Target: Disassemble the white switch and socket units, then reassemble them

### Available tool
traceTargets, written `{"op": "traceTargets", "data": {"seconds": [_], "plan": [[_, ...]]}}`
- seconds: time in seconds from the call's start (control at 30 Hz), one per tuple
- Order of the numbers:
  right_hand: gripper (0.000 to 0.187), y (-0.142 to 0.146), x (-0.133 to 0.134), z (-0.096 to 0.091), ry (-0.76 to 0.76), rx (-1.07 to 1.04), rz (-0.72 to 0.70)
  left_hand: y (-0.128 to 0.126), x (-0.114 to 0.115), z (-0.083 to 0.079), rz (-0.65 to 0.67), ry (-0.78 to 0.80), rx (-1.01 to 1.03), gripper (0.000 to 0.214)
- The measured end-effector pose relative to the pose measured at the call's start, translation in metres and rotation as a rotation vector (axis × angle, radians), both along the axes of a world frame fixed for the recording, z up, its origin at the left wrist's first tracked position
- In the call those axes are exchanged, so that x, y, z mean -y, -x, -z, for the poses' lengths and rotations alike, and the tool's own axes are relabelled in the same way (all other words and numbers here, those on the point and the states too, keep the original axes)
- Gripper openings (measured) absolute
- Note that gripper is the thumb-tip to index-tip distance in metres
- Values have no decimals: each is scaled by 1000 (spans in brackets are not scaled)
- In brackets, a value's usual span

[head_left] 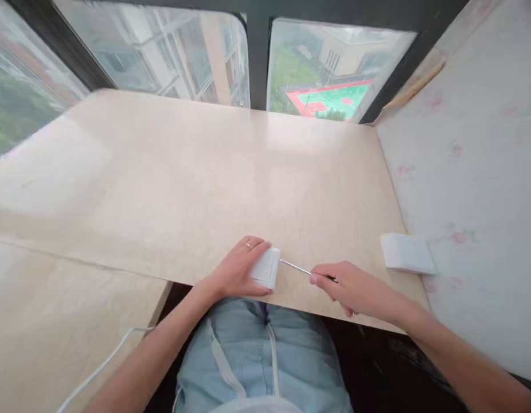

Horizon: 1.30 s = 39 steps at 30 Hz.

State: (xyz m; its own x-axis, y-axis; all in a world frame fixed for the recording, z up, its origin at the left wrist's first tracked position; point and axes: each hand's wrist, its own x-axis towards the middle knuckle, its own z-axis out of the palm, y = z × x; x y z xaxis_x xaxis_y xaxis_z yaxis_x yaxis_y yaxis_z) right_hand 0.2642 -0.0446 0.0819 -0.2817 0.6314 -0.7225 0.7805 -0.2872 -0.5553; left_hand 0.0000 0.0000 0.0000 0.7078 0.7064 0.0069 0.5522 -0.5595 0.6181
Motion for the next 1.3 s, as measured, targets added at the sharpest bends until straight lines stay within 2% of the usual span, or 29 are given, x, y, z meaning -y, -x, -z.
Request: {"op": "traceTargets", "data": {"seconds": [0.23,0.53,0.63,0.8,0.9,1.03,1.2,1.3], "plan": [[35,2,-9,-3,6,23,-41,0,0,4,12,-33,20,85],[29,32,-66,-45,170,277,-396,-2,-2,8,40,-74,47,82],[29,45,-76,-50,209,345,-483,-3,-2,7,38,-69,59,79],[29,53,-81,-51,183,448,-574,-4,-2,6,38,-67,91,78],[30,46,-79,-49,165,405,-582,-4,-3,6,40,-68,105,78],[33,29,-75,-38,107,318,-503,-4,-3,7,41,-70,112,78],[34,9,-64,-12,-189,181,-594,-4,-3,6,42,-67,118,77],[35,0,-53,3,-274,224,-621,-4,-3,6,47,-67,115,77]]}}
